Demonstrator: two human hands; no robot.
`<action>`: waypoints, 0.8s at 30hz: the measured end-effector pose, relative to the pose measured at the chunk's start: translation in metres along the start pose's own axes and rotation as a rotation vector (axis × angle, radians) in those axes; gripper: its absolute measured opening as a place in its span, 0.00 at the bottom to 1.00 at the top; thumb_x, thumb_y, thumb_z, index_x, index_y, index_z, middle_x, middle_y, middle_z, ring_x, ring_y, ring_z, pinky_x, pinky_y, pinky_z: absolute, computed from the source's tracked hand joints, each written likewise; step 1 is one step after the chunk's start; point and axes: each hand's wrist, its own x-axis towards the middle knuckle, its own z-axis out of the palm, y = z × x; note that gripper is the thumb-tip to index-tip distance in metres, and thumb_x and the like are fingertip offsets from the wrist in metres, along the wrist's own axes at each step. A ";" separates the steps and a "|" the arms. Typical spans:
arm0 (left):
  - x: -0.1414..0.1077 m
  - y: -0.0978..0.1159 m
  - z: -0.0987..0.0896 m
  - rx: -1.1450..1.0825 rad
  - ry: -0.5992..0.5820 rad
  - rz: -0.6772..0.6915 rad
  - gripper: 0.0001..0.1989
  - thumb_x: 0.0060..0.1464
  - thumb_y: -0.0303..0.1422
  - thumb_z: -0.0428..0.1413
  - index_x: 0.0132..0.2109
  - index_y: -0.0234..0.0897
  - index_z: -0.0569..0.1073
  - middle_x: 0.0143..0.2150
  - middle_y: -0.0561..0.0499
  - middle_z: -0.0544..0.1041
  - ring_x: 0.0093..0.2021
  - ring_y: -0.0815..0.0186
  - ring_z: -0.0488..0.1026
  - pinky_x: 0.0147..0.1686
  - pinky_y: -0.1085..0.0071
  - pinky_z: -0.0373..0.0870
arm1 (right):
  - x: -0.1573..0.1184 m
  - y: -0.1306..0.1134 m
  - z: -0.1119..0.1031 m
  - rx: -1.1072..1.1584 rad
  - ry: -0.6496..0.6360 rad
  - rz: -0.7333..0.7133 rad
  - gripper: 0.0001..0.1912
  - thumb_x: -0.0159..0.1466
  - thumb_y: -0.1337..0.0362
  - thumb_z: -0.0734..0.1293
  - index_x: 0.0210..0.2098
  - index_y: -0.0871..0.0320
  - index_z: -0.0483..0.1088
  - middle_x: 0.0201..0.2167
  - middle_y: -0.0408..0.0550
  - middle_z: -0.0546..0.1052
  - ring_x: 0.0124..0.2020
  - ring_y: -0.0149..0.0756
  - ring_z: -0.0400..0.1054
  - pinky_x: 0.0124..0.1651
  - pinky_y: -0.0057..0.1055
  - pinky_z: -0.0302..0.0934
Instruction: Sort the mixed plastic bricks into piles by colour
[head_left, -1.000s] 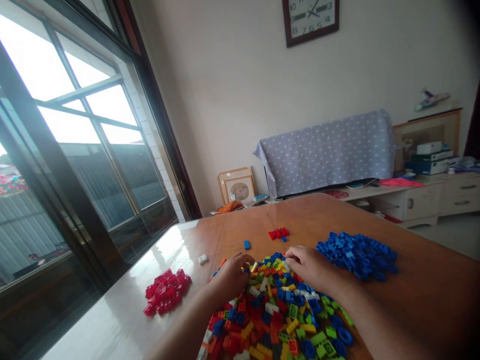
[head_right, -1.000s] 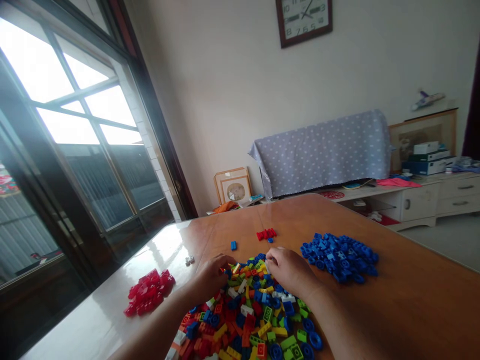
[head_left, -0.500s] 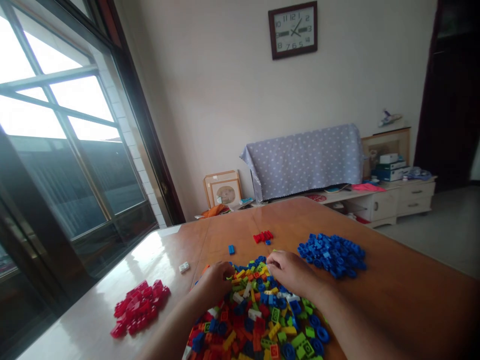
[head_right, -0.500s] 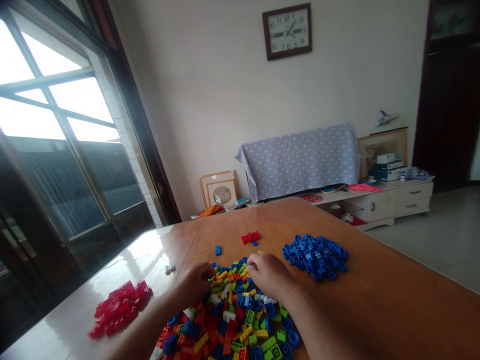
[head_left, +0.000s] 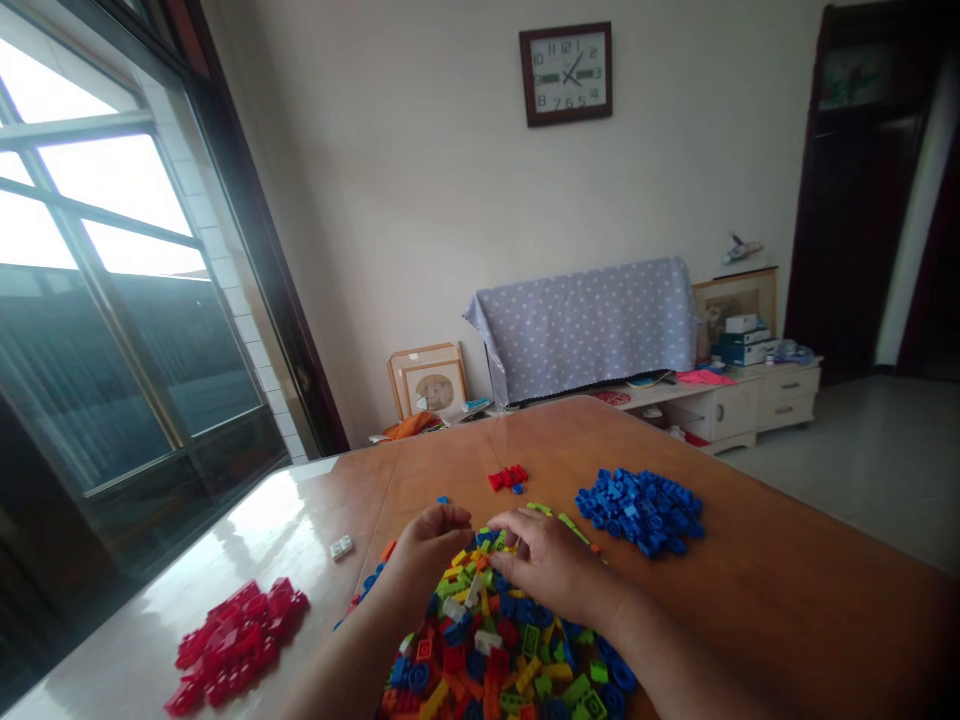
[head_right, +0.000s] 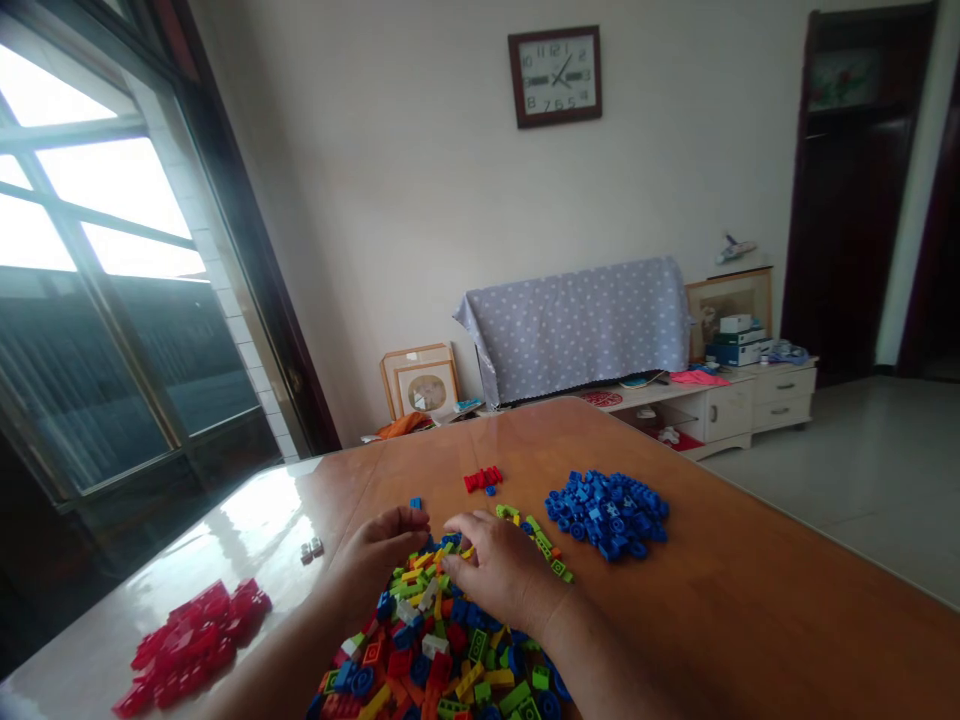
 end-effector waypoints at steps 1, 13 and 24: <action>-0.002 0.002 0.008 -0.069 -0.010 -0.015 0.19 0.42 0.37 0.64 0.42 0.36 0.73 0.36 0.51 0.76 0.33 0.69 0.70 0.34 0.73 0.65 | -0.001 -0.004 0.000 0.031 -0.001 -0.019 0.20 0.61 0.60 0.70 0.53 0.49 0.72 0.47 0.45 0.78 0.45 0.37 0.72 0.46 0.29 0.62; -0.021 -0.002 0.014 0.001 0.099 -0.031 0.22 0.48 0.47 0.62 0.45 0.37 0.76 0.45 0.47 0.78 0.41 0.62 0.73 0.37 0.71 0.67 | 0.011 0.050 -0.029 -0.136 0.123 0.145 0.20 0.63 0.67 0.62 0.53 0.56 0.75 0.48 0.53 0.78 0.49 0.40 0.72 0.53 0.32 0.62; -0.022 0.002 -0.035 0.011 0.374 0.083 0.21 0.45 0.47 0.64 0.41 0.37 0.77 0.42 0.46 0.80 0.41 0.59 0.74 0.37 0.69 0.68 | 0.002 0.111 -0.073 -0.500 0.204 0.447 0.13 0.59 0.64 0.65 0.41 0.51 0.77 0.40 0.47 0.79 0.43 0.38 0.71 0.42 0.28 0.59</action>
